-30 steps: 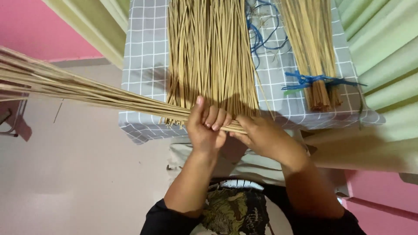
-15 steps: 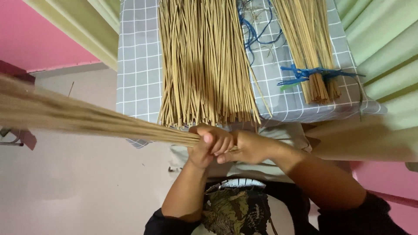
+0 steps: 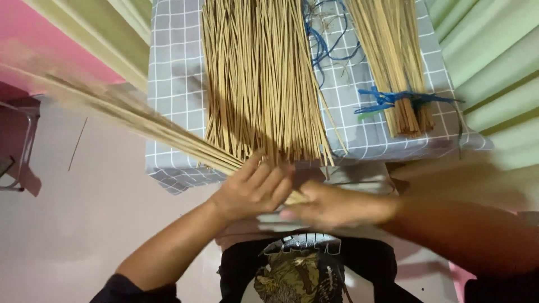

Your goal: Gathering thin wooden sticks into a bundle and tying them together with string to create a broom.

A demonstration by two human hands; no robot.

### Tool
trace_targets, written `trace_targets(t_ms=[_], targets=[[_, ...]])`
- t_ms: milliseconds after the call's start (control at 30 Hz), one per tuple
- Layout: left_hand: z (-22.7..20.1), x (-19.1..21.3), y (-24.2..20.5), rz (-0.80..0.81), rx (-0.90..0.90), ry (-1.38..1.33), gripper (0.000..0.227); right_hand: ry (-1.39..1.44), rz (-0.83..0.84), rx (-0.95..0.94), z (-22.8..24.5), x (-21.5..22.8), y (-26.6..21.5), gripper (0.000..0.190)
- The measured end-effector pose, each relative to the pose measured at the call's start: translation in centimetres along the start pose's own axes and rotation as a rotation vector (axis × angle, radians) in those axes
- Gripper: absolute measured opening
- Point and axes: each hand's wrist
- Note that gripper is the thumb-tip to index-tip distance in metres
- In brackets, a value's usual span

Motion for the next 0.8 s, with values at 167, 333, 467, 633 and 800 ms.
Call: trace_targets(t_ms=[167, 333, 467, 633, 800], targets=[[1.6, -0.9, -1.0, -0.048, 0.048, -0.255, 0.028, 0.398, 0.141, -0.122, 0.4, 0.1, 1.1, 0.060], [4.8, 0.5, -2.3, 0.269, 0.248, -0.221, 0.031, -0.571, -0.215, 0.148, 9.3, 10.2, 1.3, 0.072], [6.3, 3.1, -0.1, 0.258, 0.404, -0.121, 0.026, -1.024, -0.870, 0.138, 6.7, 20.0, 6.6, 0.052], [6.3, 3.2, -1.1, 0.228, 0.482, -0.195, 0.018, -1.080, -0.953, 0.359, 0.7, 25.9, 12.7, 0.026], [7.4, 4.0, -1.4, 0.299, 0.540, -0.142, 0.023, -0.935, -1.047, 0.408, 5.2, 25.4, 9.0, 0.021]])
Point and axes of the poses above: each hand's wrist, its own y-axis towards the middle knuckle, its own x-axis out of the back of the hand, z = x × y, and after that the axes turned 8 degrees about -z, right-handed
